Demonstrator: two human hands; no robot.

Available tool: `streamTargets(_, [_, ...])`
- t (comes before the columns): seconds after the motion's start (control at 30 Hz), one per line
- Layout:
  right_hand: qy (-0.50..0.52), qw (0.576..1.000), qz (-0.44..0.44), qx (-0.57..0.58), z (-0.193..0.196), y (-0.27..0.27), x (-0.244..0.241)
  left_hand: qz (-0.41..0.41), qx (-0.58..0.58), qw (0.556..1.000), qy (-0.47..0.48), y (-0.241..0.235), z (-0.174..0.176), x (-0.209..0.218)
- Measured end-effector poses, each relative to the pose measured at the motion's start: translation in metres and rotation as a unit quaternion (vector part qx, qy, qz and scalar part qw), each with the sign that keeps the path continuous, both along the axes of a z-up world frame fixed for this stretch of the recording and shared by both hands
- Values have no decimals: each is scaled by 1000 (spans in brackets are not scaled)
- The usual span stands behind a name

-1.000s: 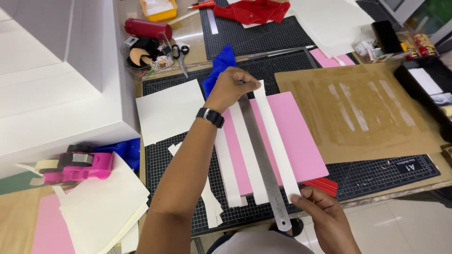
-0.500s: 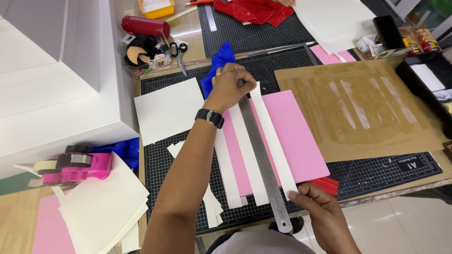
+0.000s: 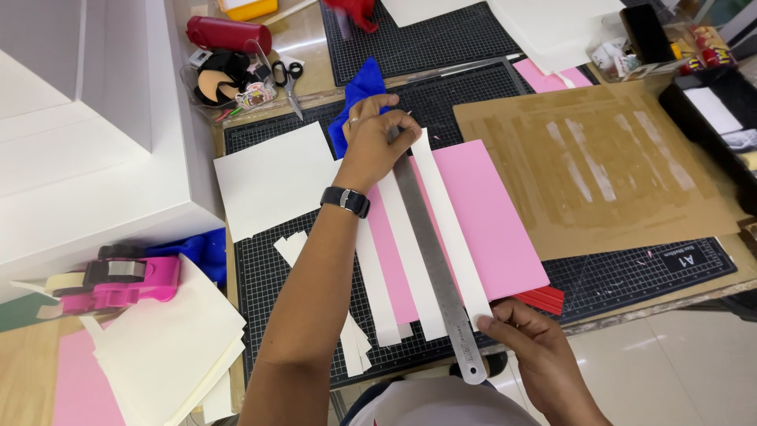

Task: Applying white decorative strips to a pink box using a ruler, squeegee, and adhesive roller.

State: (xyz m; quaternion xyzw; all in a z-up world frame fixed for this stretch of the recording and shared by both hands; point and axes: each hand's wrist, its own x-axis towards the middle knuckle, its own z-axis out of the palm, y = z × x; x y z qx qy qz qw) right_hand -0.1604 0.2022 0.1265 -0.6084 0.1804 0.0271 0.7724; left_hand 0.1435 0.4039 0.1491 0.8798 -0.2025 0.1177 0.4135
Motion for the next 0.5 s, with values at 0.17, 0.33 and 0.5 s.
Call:
streamTargets(0.17, [11, 1000, -7, 3, 0, 1, 1, 1, 0, 999, -34, 0, -2, 1])
streamTargets(0.33, [9, 1000, -13, 4, -2, 2, 2, 5, 5, 999, -49, 0, -7, 3])
streamTargets(0.5, [-2, 1000, 0, 0, 1, 3, 3, 9, 3, 999, -54, 0, -7, 3])
